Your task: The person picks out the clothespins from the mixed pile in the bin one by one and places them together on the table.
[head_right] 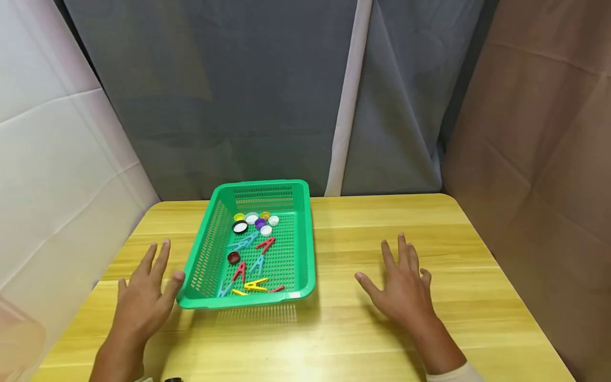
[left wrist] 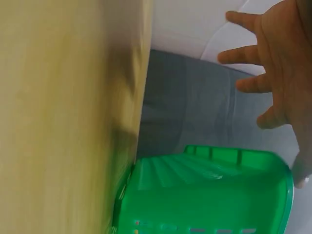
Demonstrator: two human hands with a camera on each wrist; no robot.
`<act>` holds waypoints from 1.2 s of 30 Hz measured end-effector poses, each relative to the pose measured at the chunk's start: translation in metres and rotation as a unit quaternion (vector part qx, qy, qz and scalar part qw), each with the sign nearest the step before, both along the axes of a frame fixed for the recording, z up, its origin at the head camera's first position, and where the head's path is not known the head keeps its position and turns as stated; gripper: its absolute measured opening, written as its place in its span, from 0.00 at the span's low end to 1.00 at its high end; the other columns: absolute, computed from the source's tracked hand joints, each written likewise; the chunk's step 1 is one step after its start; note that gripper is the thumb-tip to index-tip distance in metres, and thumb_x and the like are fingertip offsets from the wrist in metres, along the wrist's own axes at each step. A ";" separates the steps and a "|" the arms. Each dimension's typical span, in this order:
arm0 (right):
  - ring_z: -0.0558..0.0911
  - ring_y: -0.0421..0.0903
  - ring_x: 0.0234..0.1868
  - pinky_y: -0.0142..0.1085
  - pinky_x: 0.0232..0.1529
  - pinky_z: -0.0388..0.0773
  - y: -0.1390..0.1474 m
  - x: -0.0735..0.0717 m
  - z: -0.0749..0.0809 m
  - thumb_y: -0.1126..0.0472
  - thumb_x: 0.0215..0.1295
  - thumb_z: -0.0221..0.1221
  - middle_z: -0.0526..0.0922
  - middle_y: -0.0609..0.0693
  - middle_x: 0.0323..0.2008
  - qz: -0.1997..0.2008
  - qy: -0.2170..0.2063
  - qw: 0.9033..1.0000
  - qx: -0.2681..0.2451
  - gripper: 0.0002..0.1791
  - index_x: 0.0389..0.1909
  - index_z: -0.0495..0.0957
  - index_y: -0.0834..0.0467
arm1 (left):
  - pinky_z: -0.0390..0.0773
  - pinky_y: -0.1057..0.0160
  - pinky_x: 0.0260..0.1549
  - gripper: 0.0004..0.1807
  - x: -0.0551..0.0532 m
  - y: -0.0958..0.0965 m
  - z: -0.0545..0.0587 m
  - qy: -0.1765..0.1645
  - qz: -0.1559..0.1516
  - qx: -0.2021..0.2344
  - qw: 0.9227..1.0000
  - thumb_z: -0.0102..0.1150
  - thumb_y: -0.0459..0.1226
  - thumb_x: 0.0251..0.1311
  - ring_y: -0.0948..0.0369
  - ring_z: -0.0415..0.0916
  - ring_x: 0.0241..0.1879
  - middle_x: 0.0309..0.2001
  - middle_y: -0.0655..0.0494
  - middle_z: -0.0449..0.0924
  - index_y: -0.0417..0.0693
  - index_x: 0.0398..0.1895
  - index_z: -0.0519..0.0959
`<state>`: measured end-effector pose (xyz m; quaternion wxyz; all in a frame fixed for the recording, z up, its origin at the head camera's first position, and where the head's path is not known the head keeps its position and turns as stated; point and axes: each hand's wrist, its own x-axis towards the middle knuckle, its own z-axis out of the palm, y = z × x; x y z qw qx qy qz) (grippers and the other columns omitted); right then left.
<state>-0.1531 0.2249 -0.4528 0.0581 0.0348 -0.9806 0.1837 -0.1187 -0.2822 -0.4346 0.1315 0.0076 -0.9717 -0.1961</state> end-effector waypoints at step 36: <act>0.80 0.41 0.34 0.40 0.39 0.82 -0.088 -0.056 0.064 0.41 0.79 0.64 0.65 0.56 0.83 0.212 0.013 0.961 -0.177 0.41 0.85 0.63 0.52 | 0.75 0.30 0.67 0.63 -0.008 0.029 -0.007 -0.087 -0.091 0.286 0.950 0.72 0.45 0.68 0.31 0.73 0.72 0.87 0.30 0.51 0.53 0.92 0.35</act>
